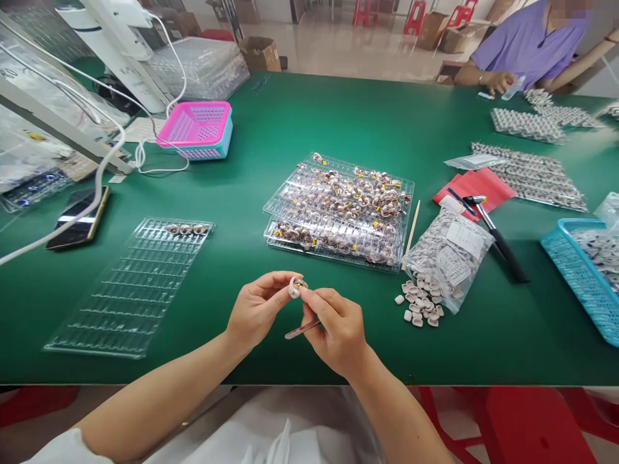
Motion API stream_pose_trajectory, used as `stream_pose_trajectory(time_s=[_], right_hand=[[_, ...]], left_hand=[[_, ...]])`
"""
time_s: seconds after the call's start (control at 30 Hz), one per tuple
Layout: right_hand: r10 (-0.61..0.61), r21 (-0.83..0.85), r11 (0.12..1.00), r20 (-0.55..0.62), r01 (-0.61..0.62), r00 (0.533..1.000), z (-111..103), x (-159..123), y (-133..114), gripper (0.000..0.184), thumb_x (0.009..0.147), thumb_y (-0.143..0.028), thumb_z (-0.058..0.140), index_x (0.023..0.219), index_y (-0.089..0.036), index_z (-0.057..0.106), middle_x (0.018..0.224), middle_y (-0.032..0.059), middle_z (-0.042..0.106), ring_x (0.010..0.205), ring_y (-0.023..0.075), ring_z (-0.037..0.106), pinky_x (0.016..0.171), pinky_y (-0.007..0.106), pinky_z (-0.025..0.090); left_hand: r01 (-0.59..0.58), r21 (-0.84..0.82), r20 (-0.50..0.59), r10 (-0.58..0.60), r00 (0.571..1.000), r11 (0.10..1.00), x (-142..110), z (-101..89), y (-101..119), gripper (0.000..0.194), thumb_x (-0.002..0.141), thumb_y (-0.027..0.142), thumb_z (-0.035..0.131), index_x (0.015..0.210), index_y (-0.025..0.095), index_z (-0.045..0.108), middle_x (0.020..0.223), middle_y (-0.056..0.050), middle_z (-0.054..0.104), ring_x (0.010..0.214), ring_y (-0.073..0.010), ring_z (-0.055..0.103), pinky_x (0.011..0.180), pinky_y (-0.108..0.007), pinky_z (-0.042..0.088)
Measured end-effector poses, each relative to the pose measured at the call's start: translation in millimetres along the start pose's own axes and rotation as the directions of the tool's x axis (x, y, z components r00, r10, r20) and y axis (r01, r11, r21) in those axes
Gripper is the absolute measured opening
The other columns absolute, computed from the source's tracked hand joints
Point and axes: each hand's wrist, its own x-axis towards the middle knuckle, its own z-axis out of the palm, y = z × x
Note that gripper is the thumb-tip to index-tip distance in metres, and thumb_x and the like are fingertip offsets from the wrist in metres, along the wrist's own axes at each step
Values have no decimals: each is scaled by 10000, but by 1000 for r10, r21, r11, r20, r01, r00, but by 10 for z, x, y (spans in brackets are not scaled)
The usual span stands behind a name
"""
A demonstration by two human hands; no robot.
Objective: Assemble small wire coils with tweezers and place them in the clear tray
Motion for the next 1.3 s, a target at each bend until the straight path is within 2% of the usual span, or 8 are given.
stream_pose_trajectory(time_s=[0.33, 0.5, 0.6, 0.73, 0.97, 1.13, 1.2, 1.3], right_hand=[[161, 51, 985, 80, -165, 984, -77, 45, -8, 310, 860, -97, 522, 1116, -222, 644, 881, 31, 691, 707, 110, 633, 614, 211, 514], [352, -52, 935, 44, -350, 935, -632, -47, -26, 238, 885, -181, 559, 1082, -233, 683, 881, 22, 680, 568, 86, 532, 511, 211, 424], [500, -274, 812, -131, -516, 856, -1082, -219, 100, 170, 888, -252, 581, 1004, -216, 699, 838, 29, 677, 589, 114, 537, 506, 229, 401], [595, -536, 647, -89, -542, 799, -1425, -419, 358, 172, 888, -310, 563, 887, -193, 690, 830, 53, 669, 678, 170, 587, 587, 266, 427], [661, -813, 447, 20, -373, 750, -1232, -446, 560, 171, 889, -291, 536, 929, -199, 674, 923, 70, 644, 716, 184, 595, 542, 262, 377], [633, -891, 342, -15, -298, 774, -1123, -389, 600, 177, 889, -238, 518, 896, -192, 688, 905, 78, 650, 660, 171, 581, 476, 258, 300], [589, -870, 379, -34, -314, 807, -1125, -377, 579, 186, 893, -231, 504, 879, -184, 683, 892, 82, 652, 665, 178, 585, 481, 262, 318], [473, -732, 579, -58, -360, 879, -1087, -335, 460, 184, 911, -259, 491, 912, -185, 659, 920, 86, 649, 689, 178, 591, 573, 277, 420]], left_hand=[[44, 127, 103, -58, 993, 991, 128, -78, -81, 362, 785, 393, 725, 1064, 163, 708, 963, -80, 742, 840, -188, 676, 790, -274, 544], [14, 261, 110, -44, 993, 965, 142, -58, -58, 327, 767, 430, 722, 954, 161, 736, 903, -77, 732, 753, -168, 634, 732, -274, 531], [16, 294, 136, -58, 989, 956, 131, -15, -61, 306, 767, 447, 707, 880, 165, 746, 925, -80, 732, 723, -159, 615, 707, -270, 525], [44, 284, 188, -100, 977, 958, 132, 26, -116, 310, 772, 449, 694, 891, 167, 743, 930, -81, 731, 723, -158, 608, 704, -268, 518], [61, 236, 198, -109, 974, 970, 151, 24, -167, 296, 780, 433, 689, 907, 169, 730, 879, -58, 714, 730, -145, 589, 710, -244, 501], [73, 186, 209, -112, 971, 980, 165, -4, -205, 283, 780, 410, 700, 920, 165, 726, 879, -57, 710, 752, -149, 596, 724, -249, 500], [83, 152, 212, -114, 971, 985, 162, -8, -211, 281, 780, 405, 706, 928, 167, 727, 900, -61, 714, 776, -154, 606, 752, -260, 505], [106, 82, 216, -122, 969, 991, 146, 3, -198, 281, 777, 394, 721, 945, 169, 729, 892, -58, 719, 804, -160, 624, 792, -276, 511]])
